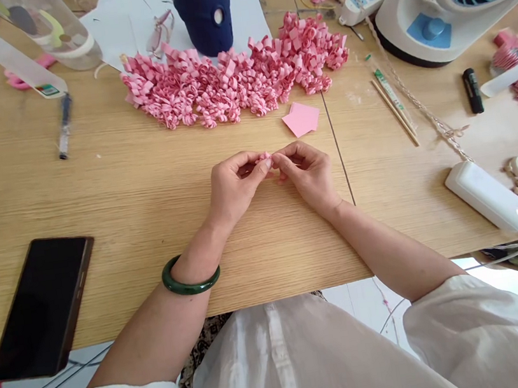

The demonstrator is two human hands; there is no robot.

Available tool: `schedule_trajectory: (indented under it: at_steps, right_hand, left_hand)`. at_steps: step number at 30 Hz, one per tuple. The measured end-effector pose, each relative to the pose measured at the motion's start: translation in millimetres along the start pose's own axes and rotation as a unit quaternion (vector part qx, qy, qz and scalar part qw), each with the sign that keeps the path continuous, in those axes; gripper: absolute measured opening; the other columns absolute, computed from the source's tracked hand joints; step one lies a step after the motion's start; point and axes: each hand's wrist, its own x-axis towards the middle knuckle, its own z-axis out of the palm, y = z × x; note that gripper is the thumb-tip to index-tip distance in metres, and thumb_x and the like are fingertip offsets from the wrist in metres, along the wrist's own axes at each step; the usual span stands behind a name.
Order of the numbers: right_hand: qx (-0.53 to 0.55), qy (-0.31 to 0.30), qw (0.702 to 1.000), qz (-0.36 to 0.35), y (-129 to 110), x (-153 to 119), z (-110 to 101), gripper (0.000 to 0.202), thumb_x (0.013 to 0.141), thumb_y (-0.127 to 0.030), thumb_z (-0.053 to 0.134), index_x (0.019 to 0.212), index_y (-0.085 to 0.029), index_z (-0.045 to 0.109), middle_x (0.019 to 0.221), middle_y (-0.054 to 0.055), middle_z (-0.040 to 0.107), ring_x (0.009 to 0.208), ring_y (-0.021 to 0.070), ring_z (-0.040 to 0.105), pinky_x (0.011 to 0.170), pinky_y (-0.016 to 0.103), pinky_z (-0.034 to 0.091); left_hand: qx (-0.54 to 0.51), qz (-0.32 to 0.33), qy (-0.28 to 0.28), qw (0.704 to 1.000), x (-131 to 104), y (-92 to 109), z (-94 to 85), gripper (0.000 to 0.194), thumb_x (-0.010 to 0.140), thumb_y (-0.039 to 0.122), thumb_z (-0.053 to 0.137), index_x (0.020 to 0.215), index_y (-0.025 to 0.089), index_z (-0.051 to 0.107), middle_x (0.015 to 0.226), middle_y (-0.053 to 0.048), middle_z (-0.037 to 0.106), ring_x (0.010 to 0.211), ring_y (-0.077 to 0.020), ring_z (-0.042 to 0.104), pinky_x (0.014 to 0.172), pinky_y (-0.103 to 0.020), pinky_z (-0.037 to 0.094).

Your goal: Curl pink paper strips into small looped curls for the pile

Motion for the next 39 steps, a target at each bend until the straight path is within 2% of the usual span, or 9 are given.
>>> schedule_trajectory:
  at_steps: [7,13,18,26,31,39]
  right_hand:
    - [-0.007,0.008,1.0,-0.012,0.1,-2.8,2.6,0.049,0.084,-0.065,0.081,0.078,-0.019,0.068,0.076,-0.001,0.069,0.06,0.0086,0.062,0.054,0.023,0.055]
    - [0.061,-0.02,0.997,0.034,0.1,-1.0,1.6,0.052,0.081,-0.07,0.081,0.083,-0.02,0.068,0.076,-0.001,0.07,0.059,0.0086,0.06,0.056,0.024,0.059]
    - [0.087,-0.035,0.994,0.055,0.2,-0.1,0.1,0.053,0.079,-0.07,0.084,0.084,-0.02,0.067,0.074,-0.002,0.069,0.059,0.0089,0.06,0.057,0.023,0.06]
    - [0.087,-0.051,0.994,0.048,3.5,0.3,-0.3,0.048,0.084,-0.063,0.084,0.087,-0.019,0.065,0.072,-0.002,0.068,0.059,0.0088,0.062,0.057,0.023,0.059]
    - [0.066,-0.056,0.996,0.039,6.1,0.2,-0.5,0.047,0.087,-0.064,0.08,0.092,-0.02,0.066,0.076,-0.002,0.068,0.058,0.0084,0.061,0.056,0.023,0.06]
    - [0.058,-0.044,0.997,0.028,3.9,1.1,0.9,0.051,0.08,-0.067,0.085,0.086,-0.019,0.07,0.076,-0.001,0.069,0.058,0.0084,0.061,0.053,0.022,0.057]
  left_hand:
    - [-0.013,-0.01,0.002,1.0,-0.4,0.8,0.3,0.034,0.082,0.052,0.085,0.08,0.018,0.079,0.079,-0.002,0.076,0.074,-0.015,0.072,0.072,-0.025,0.06]
    - [-0.085,-0.04,0.007,0.996,0.2,3.4,2.5,0.036,0.079,0.052,0.088,0.075,0.018,0.077,0.072,-0.001,0.069,0.069,-0.0122,0.064,0.069,-0.024,0.056]
    - [-0.103,-0.057,-0.01,0.993,1.0,2.0,1.2,0.036,0.079,0.053,0.089,0.078,0.019,0.078,0.074,-0.002,0.07,0.07,-0.0127,0.064,0.07,-0.025,0.055]
    - [-0.097,-0.042,-0.023,0.994,0.4,-0.1,-0.8,0.033,0.082,0.051,0.088,0.077,0.019,0.079,0.071,-0.001,0.067,0.068,-0.0121,0.062,0.069,-0.025,0.055]
    - [-0.068,-0.032,0.005,0.997,0.6,4.9,0.8,0.035,0.078,0.05,0.089,0.072,0.018,0.076,0.068,0.0,0.065,0.066,-0.0127,0.062,0.068,-0.026,0.058]
    - [0.004,0.0,0.015,1.0,-0.1,-0.2,-1.7,0.043,0.081,0.061,0.083,0.08,0.019,0.079,0.078,-0.003,0.075,0.069,-0.015,0.068,0.069,-0.025,0.058]
